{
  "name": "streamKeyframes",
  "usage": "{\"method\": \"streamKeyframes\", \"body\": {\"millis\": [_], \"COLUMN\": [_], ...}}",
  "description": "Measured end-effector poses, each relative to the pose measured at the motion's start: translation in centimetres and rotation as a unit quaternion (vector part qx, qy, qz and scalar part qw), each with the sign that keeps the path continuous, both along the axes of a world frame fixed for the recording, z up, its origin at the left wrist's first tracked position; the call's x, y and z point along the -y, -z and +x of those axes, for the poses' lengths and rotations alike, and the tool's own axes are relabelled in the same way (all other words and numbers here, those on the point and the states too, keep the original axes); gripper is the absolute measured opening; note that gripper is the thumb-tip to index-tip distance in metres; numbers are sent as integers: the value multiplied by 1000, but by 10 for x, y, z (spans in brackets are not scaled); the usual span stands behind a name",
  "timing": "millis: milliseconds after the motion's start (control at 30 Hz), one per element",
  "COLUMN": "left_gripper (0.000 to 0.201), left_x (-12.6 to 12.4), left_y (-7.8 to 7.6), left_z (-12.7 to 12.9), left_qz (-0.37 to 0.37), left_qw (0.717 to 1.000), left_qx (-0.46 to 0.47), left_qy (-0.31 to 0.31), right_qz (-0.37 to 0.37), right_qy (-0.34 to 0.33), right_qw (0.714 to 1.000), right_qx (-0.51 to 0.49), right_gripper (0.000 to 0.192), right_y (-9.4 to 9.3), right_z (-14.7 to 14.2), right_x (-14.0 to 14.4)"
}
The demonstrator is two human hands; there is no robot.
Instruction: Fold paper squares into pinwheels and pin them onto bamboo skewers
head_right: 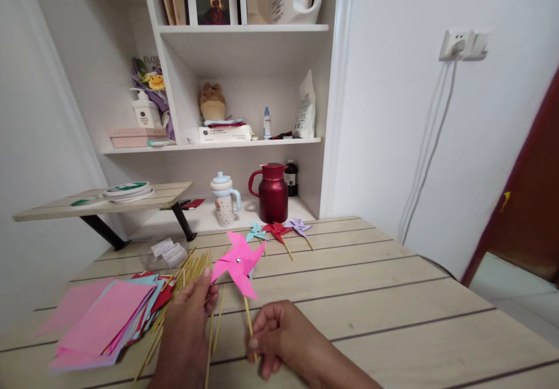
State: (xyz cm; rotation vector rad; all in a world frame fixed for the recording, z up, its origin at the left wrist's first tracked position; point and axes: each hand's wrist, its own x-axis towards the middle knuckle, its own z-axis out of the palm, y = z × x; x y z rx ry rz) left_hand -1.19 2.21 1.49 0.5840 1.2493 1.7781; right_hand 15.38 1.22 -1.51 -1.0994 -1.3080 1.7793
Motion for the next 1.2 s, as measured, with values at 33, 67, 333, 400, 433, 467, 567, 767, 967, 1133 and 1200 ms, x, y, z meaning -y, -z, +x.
{"method": "streamKeyframes", "body": {"millis": [33,67,333,400,433,467,567,767,967,1133,1200], "left_gripper": [37,36,31,30,29,28,28,55,67,37,30], "left_x": [0,0,-3,-4,-4,-5,-5,-4,-4,1,1], "left_y": [0,-1,-6,-5,-5,-5,-6,-5,3,1,2], "left_z": [0,-1,-4,-5,-6,-6,-6,-3,12,20,19], "left_qz": [0,0,7,7,8,8,10,39,31,3,-1], "left_qw": [1000,1000,999,999,999,999,999,997,975,959,961], "left_qx": [2,4,26,26,25,25,24,-63,-210,-270,-266], "left_qy": [-2,-5,-28,-33,-35,-35,-33,17,70,88,78], "right_qz": [1,1,-11,-10,-10,-10,-14,-2,20,15,7], "right_qy": [-3,-4,-7,-10,-11,-11,-10,19,66,53,48], "right_qw": [1000,1000,1000,1000,1000,1000,1000,999,995,995,996], "right_qx": [1,3,18,17,17,18,23,-29,-77,-77,-77], "right_gripper": [19,19,20,19,19,19,19,27,34,34,33], "right_y": [-1,-2,-5,-5,-5,-5,-5,-4,-3,-1,0], "right_z": [0,0,-1,-1,-1,-1,-1,-3,-3,-3,-4], "right_x": [0,1,2,2,2,3,3,2,-2,-1,-1]}}
